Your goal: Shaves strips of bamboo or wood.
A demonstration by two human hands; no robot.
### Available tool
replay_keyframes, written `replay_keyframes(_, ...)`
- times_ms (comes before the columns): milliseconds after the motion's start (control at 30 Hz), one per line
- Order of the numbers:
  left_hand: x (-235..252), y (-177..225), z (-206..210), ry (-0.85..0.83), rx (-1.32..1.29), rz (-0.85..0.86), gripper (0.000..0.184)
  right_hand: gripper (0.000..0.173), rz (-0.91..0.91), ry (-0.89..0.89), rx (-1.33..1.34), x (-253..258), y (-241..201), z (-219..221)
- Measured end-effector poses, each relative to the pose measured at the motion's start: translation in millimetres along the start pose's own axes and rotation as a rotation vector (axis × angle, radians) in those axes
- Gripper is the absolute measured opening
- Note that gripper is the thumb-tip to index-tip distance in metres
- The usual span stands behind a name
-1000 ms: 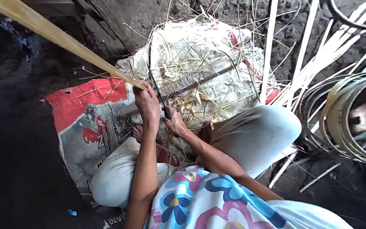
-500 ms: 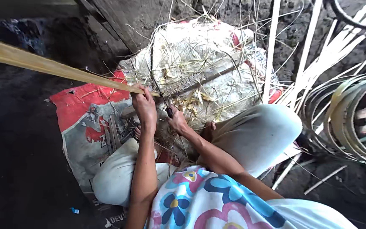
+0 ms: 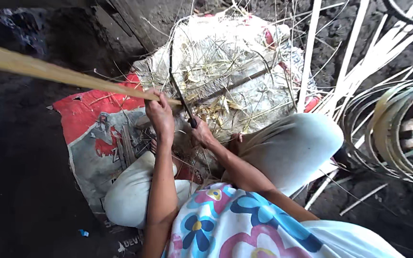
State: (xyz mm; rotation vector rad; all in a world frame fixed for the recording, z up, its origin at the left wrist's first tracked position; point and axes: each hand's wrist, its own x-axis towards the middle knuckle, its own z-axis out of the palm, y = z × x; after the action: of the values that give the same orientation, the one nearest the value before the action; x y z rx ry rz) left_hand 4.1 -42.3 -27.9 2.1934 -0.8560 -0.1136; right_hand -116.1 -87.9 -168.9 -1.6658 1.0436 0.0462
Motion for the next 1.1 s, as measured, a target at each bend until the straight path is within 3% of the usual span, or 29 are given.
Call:
replay_keyframes(167,-3,-1,4,0.02,-0.029,0.001,0.02,0.052,-0.089,0.042,-0.016,-12,-7,0)
replay_keyframes(300,-8,-7,2,0.056,-0.045,0.026,0.019,0.041,0.075,-0.043,0.057,12,3,-2)
replay_keyframes(400,-16,-13,3,0.059,-0.054,0.039,0.017,0.044,0.094,-0.03,0.149,1,12,6)
replay_keyframes(567,-23,-17,5,0.072,-0.101,0.027,0.016,0.054,-0.139,0.04,-0.051,-16,-17,1)
replay_keyframes(767,-23,-13,5,0.072,-0.06,0.008,0.017,0.051,-0.124,0.048,-0.019,-22,-17,8)
replay_keyframes(867,-24,-4,9,0.068,-0.029,0.026,0.018,0.053,-0.235,0.092,-0.028,-28,-27,2)
replay_keyframes(967,-26,-8,9,0.075,-0.028,0.051,0.016,0.054,-0.123,0.033,0.024,-19,-3,9)
replay_keyframes(1100,-28,-15,9,0.077,-0.052,0.026,0.017,0.051,-0.105,0.053,0.03,-18,-19,7)
